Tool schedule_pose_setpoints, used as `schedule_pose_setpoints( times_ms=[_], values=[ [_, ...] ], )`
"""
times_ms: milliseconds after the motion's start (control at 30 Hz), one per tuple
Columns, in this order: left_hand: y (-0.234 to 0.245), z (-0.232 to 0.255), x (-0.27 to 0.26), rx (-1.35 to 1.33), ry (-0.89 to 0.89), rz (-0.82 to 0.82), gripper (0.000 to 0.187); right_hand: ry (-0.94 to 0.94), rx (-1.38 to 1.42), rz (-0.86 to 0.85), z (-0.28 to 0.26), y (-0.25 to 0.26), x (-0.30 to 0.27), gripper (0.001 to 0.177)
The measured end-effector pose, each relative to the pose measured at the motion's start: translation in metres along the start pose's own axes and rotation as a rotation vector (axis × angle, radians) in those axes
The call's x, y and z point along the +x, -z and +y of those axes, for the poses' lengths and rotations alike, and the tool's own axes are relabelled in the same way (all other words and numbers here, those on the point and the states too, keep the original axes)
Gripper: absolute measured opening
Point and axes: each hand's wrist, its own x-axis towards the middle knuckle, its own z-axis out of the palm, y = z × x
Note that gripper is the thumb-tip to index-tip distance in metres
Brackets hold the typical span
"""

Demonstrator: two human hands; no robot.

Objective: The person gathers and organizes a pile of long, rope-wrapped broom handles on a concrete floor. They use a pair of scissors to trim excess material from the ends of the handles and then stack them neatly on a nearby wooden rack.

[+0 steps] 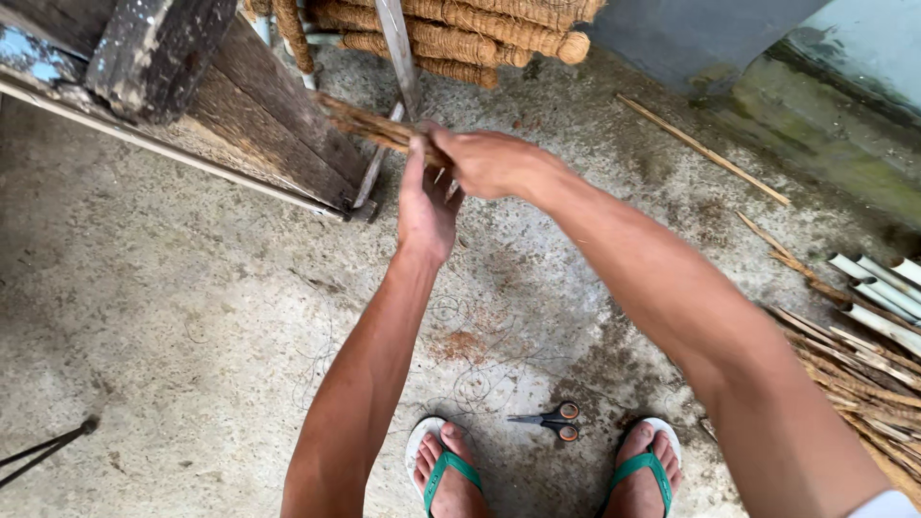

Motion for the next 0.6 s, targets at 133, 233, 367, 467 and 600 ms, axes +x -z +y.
schedule_pose_setpoints(
  times_ms=[133,233,367,467,600],
  values=[
    [0.02,0.0,-0.025,-0.021,0.084,0.067,0.078,0.293,-0.047,0.232,-0.021,-0.019,0.063,0.09],
    [0.037,0.007,-0.041,-0.047,0.121,0.121,0.072,-0.062,0.137,-0.036,-0.043,-0.02,0.072,0.083],
    [0.062,0.008,-0.051,-0.003,0.155,0.202,0.058,-0.026,0.19,-0.02,-0.05,-0.024,0.091,0.078],
    [0.08,0.001,-0.052,-0.074,0.183,0.148,0.043,0.283,0.031,0.173,-0.033,-0.037,0.121,0.084],
    [0.09,-0.005,-0.05,-0.041,0.253,0.154,0.039,0.339,0.186,0.339,-0.014,-0.052,0.122,0.095]
  ],
)
